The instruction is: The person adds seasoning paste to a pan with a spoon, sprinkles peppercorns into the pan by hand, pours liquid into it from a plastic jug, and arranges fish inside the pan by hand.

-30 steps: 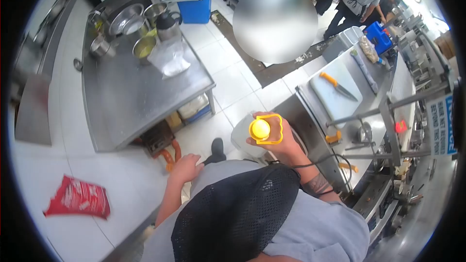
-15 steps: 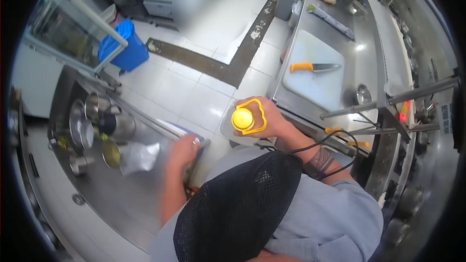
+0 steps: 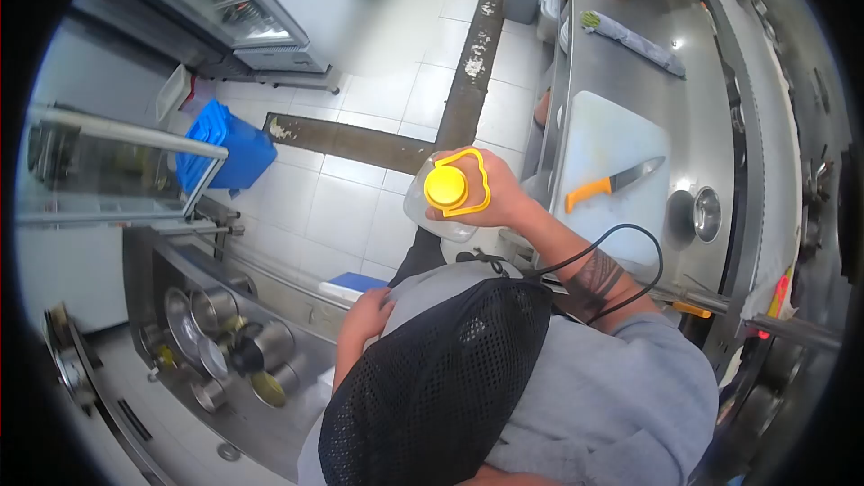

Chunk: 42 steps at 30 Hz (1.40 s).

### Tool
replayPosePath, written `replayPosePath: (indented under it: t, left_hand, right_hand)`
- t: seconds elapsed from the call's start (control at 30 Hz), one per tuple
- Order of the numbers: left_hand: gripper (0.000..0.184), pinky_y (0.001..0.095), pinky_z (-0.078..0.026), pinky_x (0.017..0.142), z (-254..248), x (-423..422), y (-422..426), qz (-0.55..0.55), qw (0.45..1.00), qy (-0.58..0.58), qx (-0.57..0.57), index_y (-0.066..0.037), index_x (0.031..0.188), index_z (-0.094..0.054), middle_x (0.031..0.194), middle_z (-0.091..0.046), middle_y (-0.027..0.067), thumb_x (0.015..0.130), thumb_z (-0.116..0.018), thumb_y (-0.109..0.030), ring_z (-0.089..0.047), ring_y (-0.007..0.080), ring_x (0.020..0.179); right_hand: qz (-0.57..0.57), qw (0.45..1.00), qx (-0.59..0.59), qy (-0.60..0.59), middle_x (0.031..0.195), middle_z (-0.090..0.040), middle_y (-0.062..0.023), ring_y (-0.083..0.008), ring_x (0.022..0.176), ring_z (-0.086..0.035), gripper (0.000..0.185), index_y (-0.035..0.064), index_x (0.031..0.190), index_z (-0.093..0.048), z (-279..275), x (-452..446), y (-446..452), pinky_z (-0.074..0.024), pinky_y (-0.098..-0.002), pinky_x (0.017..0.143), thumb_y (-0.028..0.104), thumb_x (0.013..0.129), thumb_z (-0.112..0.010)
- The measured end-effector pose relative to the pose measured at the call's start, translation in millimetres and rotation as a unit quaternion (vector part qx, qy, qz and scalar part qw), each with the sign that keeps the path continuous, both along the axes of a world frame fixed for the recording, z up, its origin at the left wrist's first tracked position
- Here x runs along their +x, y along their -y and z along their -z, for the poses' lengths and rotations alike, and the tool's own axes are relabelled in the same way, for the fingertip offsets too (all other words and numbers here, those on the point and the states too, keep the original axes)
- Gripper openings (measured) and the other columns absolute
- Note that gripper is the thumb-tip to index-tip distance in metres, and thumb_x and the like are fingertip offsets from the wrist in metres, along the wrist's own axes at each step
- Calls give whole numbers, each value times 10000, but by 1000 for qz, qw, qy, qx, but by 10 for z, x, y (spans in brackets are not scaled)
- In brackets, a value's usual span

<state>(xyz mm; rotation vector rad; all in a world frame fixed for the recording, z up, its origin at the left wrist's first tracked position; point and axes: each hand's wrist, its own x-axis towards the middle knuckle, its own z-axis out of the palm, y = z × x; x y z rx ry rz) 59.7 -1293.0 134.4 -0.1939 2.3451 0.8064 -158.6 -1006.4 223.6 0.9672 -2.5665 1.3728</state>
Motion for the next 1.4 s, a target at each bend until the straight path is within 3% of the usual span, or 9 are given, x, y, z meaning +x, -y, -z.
replayPosePath:
  t: [0.37,0.43,0.47,0.53,0.63,0.83,1.17,1.23,1.4]
  left_hand:
    - [513,422,-459,1013,495,-3020,291,39,993,55,99,17,1305,-578,1270,-608,243,976,-572,-377,-592,353,1189]
    - [600,447,-429,1046,768,-3547,148,-162,915,171,328,22,1348,-529,1284,-603,209,1003,-508,-468,-574,333,1204]
    - [600,447,-429,1046,720,-3825,18,-146,919,176,322,22,1348,-529,1284,-603,209,1003,-508,-468,-574,333,1204]
    - [682,483,-396,1072,676,-4327,-216,-266,780,266,500,13,1383,-477,1291,-594,164,1002,-466,-552,-540,314,1227]
    - [702,476,-376,1083,821,-5128,-418,-258,814,310,419,3,1383,-473,1289,-595,152,993,-463,-581,-519,278,1252]
    - [676,408,-475,945,1152,-6612,-809,-206,890,295,280,16,1319,-529,1289,-610,162,978,-516,-567,-608,255,1137]
    - [732,310,-481,597,1227,-8825,-1489,-37,979,196,30,104,1041,-586,848,-624,128,912,-608,-617,-586,167,702]
    - [709,299,-464,547,1568,-9198,-1638,-38,979,197,35,86,960,-585,776,-587,110,900,-625,-619,-555,159,637]
    - [675,331,-462,517,2945,-10063,-2148,53,983,176,8,55,869,-595,729,-595,104,897,-625,-619,-547,162,585]
  right_hand:
    - [200,974,32,105,1062,-693,-126,-285,980,-682,667,37,1098,-657,-116,-1631,294,-544,-370,887,513,679,-864]
    - [251,967,33,0,1005,-704,-115,-268,924,-691,620,33,1046,-676,11,-1924,170,-548,-365,852,490,679,-876]
    - [284,956,-21,71,1022,-708,-109,-256,940,-683,618,27,1081,-675,20,-2062,103,-533,-362,865,457,687,-880]
    - [329,926,-86,164,1023,-706,-82,-196,937,-667,592,15,1134,-672,41,-2344,-32,-515,-329,867,375,714,-886]
    - [403,877,-188,182,893,-705,-59,-156,822,-670,529,13,1021,-695,463,-2843,-236,-536,-307,782,372,693,-903]
    - [408,738,-420,336,1159,-636,-33,-143,1066,-592,661,17,1307,-573,1594,-4003,-821,-445,-286,960,287,776,-861]
    - [354,551,-559,509,1355,-535,-108,-241,1259,-506,705,47,1402,-469,2682,-5658,-1456,-399,-403,1056,333,840,-785]
    - [375,500,-565,539,1244,-595,-63,-220,1204,-540,540,118,1334,-534,3068,-5958,-1548,-442,-413,1012,352,888,-729]
    - [438,419,-565,560,1340,-549,-92,-242,1200,-545,687,86,1374,-503,4121,-6645,-1953,-482,-441,950,435,833,-745]
